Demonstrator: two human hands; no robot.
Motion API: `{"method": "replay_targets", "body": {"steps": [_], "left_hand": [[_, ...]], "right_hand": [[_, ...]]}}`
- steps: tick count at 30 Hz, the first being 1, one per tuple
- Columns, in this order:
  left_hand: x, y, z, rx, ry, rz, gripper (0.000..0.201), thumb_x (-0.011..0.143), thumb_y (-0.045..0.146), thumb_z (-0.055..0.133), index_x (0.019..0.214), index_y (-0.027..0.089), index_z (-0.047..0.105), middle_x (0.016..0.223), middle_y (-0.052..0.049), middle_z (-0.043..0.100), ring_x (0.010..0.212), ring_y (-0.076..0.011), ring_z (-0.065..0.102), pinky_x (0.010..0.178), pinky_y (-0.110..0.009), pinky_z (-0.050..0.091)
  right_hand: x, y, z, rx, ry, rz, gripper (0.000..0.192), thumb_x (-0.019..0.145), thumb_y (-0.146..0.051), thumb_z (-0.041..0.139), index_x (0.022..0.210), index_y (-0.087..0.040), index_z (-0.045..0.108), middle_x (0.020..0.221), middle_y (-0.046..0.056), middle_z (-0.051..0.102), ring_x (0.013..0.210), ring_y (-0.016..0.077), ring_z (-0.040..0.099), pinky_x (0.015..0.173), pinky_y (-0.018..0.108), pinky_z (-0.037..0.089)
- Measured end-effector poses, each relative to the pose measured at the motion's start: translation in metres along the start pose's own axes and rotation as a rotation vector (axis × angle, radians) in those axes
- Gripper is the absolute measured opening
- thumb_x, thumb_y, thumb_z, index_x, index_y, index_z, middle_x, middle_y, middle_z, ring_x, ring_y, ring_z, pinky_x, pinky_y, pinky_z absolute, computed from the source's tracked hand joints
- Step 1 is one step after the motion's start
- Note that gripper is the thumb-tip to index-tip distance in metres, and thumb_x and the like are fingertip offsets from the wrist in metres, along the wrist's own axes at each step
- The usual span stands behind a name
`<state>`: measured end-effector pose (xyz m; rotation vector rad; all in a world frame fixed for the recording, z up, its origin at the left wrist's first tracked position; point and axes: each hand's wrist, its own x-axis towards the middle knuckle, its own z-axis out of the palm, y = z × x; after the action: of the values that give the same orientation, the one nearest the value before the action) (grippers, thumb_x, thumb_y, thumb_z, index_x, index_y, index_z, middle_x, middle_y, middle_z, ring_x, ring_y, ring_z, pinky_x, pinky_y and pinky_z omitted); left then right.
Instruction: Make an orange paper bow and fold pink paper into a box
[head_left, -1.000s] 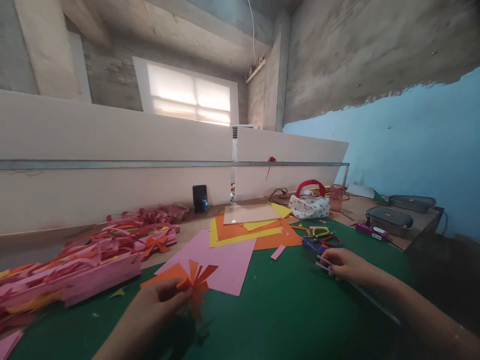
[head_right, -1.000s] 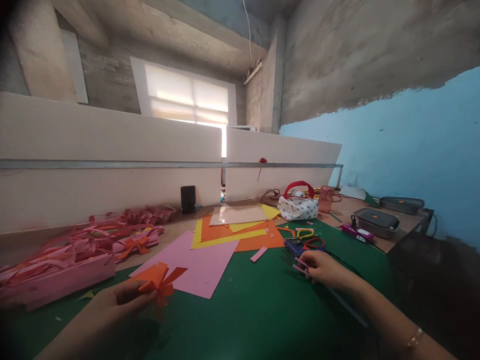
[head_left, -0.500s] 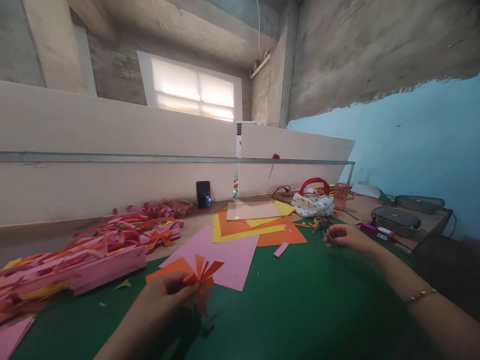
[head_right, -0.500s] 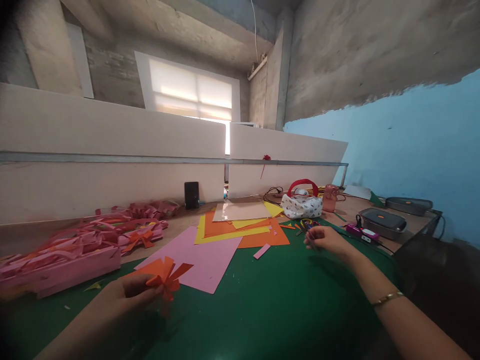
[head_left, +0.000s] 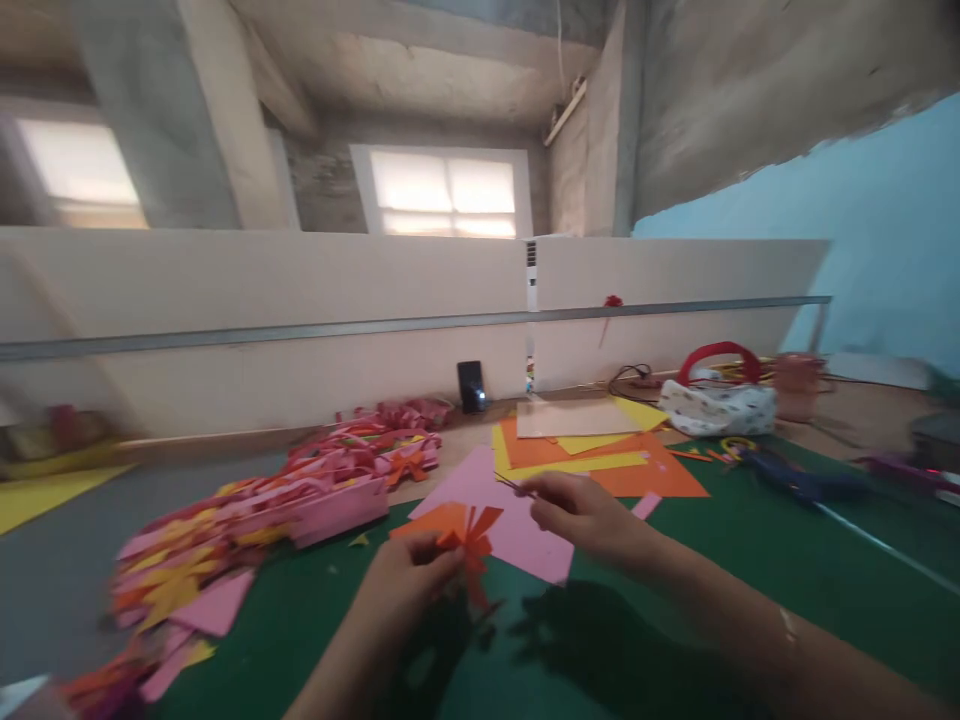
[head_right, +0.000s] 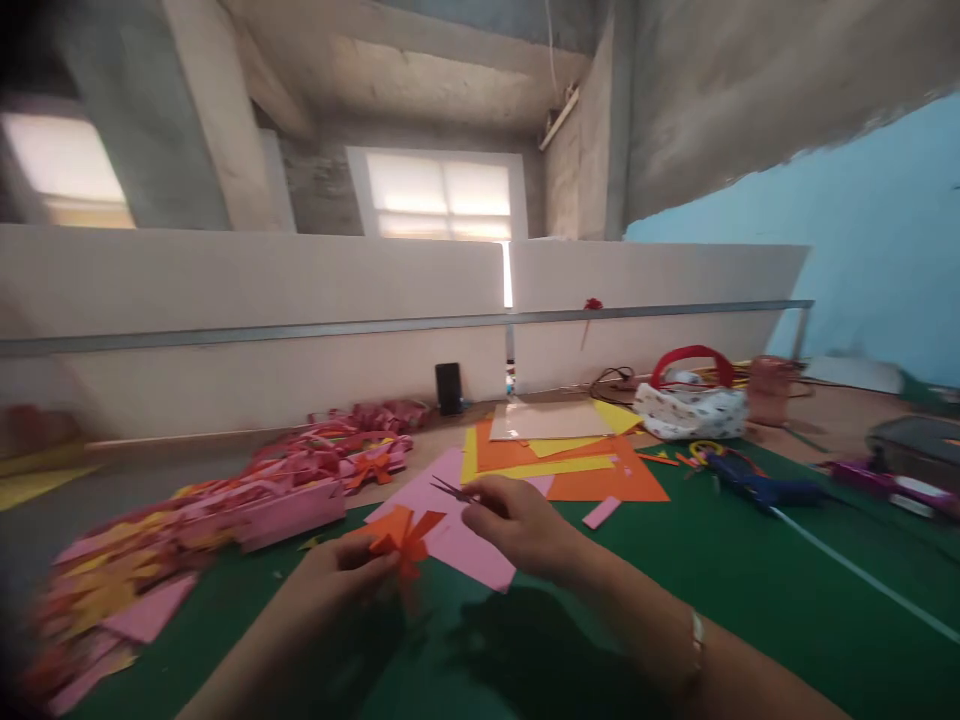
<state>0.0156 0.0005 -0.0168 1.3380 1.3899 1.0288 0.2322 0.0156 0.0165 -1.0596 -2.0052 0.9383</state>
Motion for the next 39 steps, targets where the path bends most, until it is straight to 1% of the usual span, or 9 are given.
{"method": "replay_targets", "body": {"steps": [4,6,9,13,16,21,24,30,39], "left_hand": [[-0.002,0.007,0.006,-0.002,-0.024,-0.004,0.024,0.059,0.034,0.064,0.065,0.011,0.068,0.055,-0.002,0.061,0.050,-0.0097,0.044,0.050,-0.023,0.029],[-0.002,0.008,0.007,-0.007,-0.039,-0.004,0.022,0.058,0.032,0.064,0.063,0.011,0.067,0.052,-0.001,0.059,0.049,-0.0094,0.043,0.050,-0.022,0.028],[-0.003,0.007,0.009,-0.029,-0.047,-0.011,0.020,0.058,0.032,0.064,0.062,0.012,0.066,0.052,0.000,0.059,0.049,-0.0097,0.044,0.051,-0.022,0.029],[-0.006,0.011,0.011,0.000,-0.059,0.017,0.018,0.060,0.031,0.060,0.061,0.013,0.063,0.059,-0.002,0.063,0.053,-0.0113,0.047,0.054,-0.024,0.031],[-0.009,0.015,0.012,0.105,-0.064,0.058,0.015,0.063,0.028,0.057,0.057,0.014,0.059,0.057,-0.003,0.062,0.054,-0.0124,0.047,0.055,-0.025,0.030],[-0.011,0.017,0.012,0.119,-0.099,0.061,0.014,0.065,0.025,0.054,0.058,0.014,0.059,0.059,-0.004,0.063,0.058,-0.0145,0.051,0.058,-0.026,0.034],[-0.010,0.016,0.011,0.138,-0.078,0.054,0.015,0.066,0.027,0.056,0.061,0.014,0.061,0.061,-0.004,0.063,0.058,-0.0151,0.052,0.058,-0.027,0.035],[-0.008,0.015,0.013,0.101,-0.135,0.031,0.016,0.066,0.028,0.057,0.058,0.014,0.060,0.056,0.000,0.058,0.055,-0.0113,0.045,0.053,-0.023,0.030],[-0.011,0.015,0.014,0.109,-0.128,0.045,0.022,0.065,0.033,0.058,0.057,0.013,0.063,0.056,-0.002,0.061,0.054,-0.0125,0.046,0.051,-0.023,0.030]], "right_hand": [[-0.008,0.013,0.006,-0.122,-0.106,-0.073,0.030,0.084,-0.035,0.047,0.103,-0.019,0.064,0.084,0.004,0.062,0.071,0.0148,0.051,0.060,0.024,0.036],[-0.012,0.016,0.007,-0.190,-0.079,-0.076,0.028,0.083,-0.036,0.050,0.100,-0.021,0.065,0.085,0.003,0.064,0.073,0.0156,0.052,0.062,0.025,0.035],[-0.013,0.017,0.009,-0.235,-0.062,-0.015,0.024,0.081,-0.036,0.051,0.085,-0.020,0.068,0.075,0.002,0.062,0.066,0.0143,0.050,0.057,0.024,0.032],[-0.009,0.020,0.008,-0.125,-0.159,0.105,0.033,0.081,-0.039,0.047,0.063,-0.015,0.062,0.053,-0.003,0.047,0.050,0.0093,0.036,0.048,0.023,0.023],[-0.007,0.025,0.007,-0.053,-0.189,0.198,0.040,0.079,-0.044,0.048,0.053,-0.015,0.055,0.047,-0.005,0.037,0.046,0.0077,0.030,0.045,0.023,0.021],[-0.002,0.035,0.003,0.001,-0.195,0.289,0.040,0.074,-0.048,0.053,0.051,-0.015,0.053,0.047,-0.005,0.037,0.045,0.0070,0.029,0.044,0.023,0.023],[0.000,0.040,0.001,0.013,-0.224,0.258,0.043,0.074,-0.046,0.054,0.046,-0.016,0.044,0.044,-0.007,0.029,0.044,0.0061,0.024,0.045,0.023,0.023],[-0.003,0.032,0.006,0.040,-0.276,0.207,0.044,0.076,-0.046,0.052,0.047,-0.017,0.036,0.048,-0.006,0.030,0.047,0.0066,0.023,0.045,0.023,0.019],[-0.006,0.027,0.016,0.083,-0.275,0.161,0.040,0.079,-0.039,0.050,0.050,-0.017,0.034,0.052,-0.007,0.022,0.049,0.0069,0.018,0.046,0.025,0.014]]}}
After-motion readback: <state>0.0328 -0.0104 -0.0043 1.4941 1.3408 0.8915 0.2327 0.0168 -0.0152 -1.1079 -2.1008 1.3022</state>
